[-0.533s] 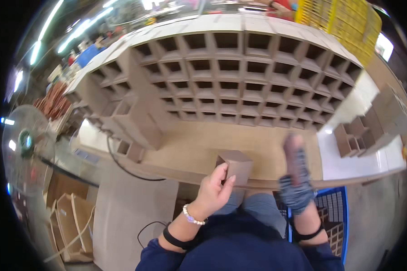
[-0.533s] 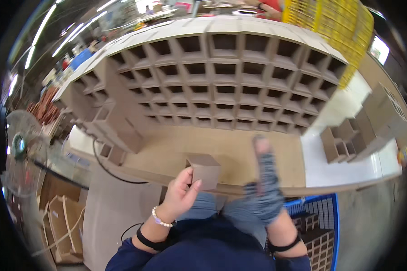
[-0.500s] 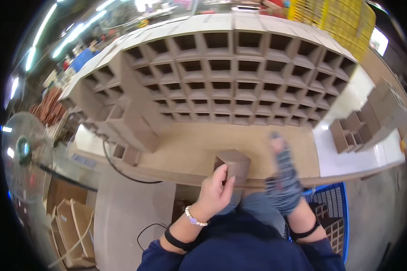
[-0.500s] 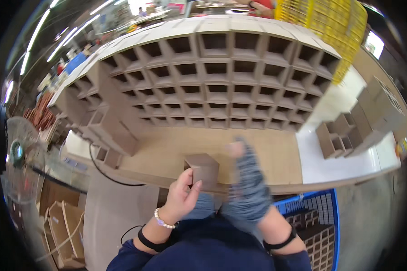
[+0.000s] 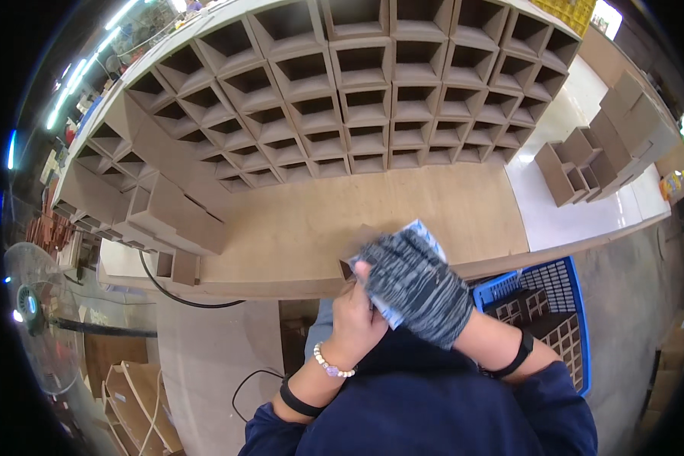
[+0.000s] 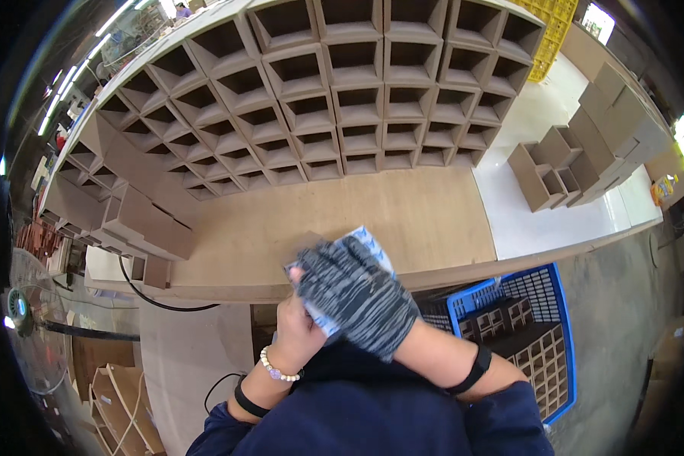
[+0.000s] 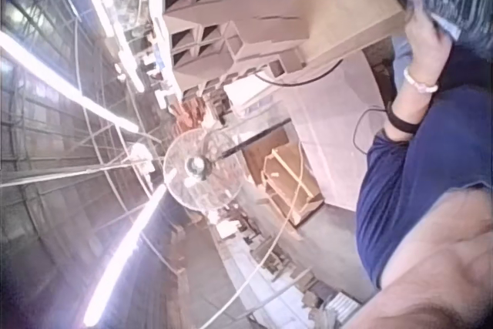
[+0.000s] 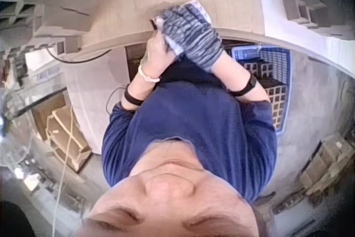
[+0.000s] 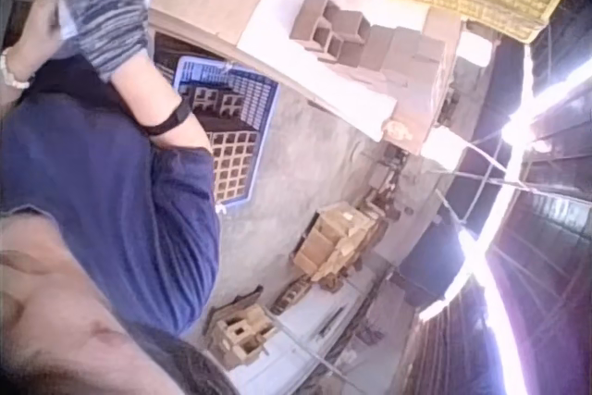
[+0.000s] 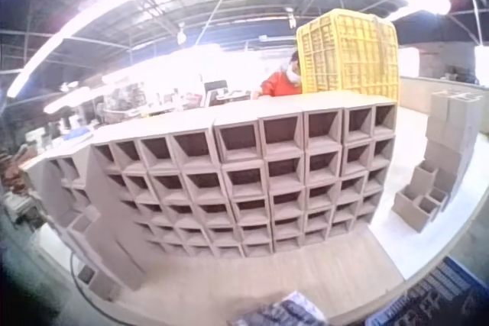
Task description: Sanding the edges of small wooden blocks and organizing them into a storage rack.
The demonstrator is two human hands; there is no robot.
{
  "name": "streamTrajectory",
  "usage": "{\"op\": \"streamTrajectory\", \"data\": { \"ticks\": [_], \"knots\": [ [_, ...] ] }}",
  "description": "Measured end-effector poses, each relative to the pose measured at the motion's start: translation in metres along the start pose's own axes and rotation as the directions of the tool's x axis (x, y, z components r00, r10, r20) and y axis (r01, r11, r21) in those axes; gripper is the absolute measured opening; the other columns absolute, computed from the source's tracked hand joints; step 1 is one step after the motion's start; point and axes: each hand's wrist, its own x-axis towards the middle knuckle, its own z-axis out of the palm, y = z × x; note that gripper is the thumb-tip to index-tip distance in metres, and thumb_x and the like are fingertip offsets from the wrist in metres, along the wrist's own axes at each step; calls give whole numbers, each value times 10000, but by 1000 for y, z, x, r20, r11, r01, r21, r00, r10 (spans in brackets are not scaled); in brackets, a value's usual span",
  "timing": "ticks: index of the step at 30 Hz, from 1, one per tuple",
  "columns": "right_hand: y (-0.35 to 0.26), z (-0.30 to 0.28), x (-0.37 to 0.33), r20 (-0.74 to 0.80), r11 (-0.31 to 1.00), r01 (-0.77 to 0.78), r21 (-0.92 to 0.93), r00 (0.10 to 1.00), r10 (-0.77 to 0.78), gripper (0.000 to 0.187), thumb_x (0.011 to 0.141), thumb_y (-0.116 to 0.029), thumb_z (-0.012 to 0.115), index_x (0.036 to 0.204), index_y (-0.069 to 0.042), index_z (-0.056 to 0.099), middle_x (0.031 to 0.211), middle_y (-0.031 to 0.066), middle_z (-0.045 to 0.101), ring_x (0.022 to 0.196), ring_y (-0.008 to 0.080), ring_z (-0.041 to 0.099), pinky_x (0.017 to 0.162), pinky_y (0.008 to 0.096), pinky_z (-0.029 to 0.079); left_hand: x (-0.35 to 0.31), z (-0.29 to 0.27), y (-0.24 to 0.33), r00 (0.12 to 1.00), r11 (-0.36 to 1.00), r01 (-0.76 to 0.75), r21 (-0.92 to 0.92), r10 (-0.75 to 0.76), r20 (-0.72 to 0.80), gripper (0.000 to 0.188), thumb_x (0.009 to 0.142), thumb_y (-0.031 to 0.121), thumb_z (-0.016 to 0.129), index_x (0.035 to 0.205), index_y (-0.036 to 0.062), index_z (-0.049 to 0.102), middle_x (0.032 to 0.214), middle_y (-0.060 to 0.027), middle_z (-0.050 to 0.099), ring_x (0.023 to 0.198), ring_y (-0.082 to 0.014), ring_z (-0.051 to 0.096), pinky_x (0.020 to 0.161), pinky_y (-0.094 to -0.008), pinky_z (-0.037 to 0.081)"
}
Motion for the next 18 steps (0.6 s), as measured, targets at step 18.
{"op": "streamTrajectory", "data": {
  "ticks": [18],
  "knots": [
    [36, 1, -8, 213, 925, -287, -247, 915, 341, 421, 818, -211, 509, 1201, -39, 538, 1243, 161, 543, 1174, 330, 503, 1040, 459, 326, 4, -2, 9, 998, 997, 62, 36, -63, 30, 103, 794, 10, 592, 874, -24, 535, 669, -176, 571, 611, -365, 559, 559, -420, 451]
  ]
}}
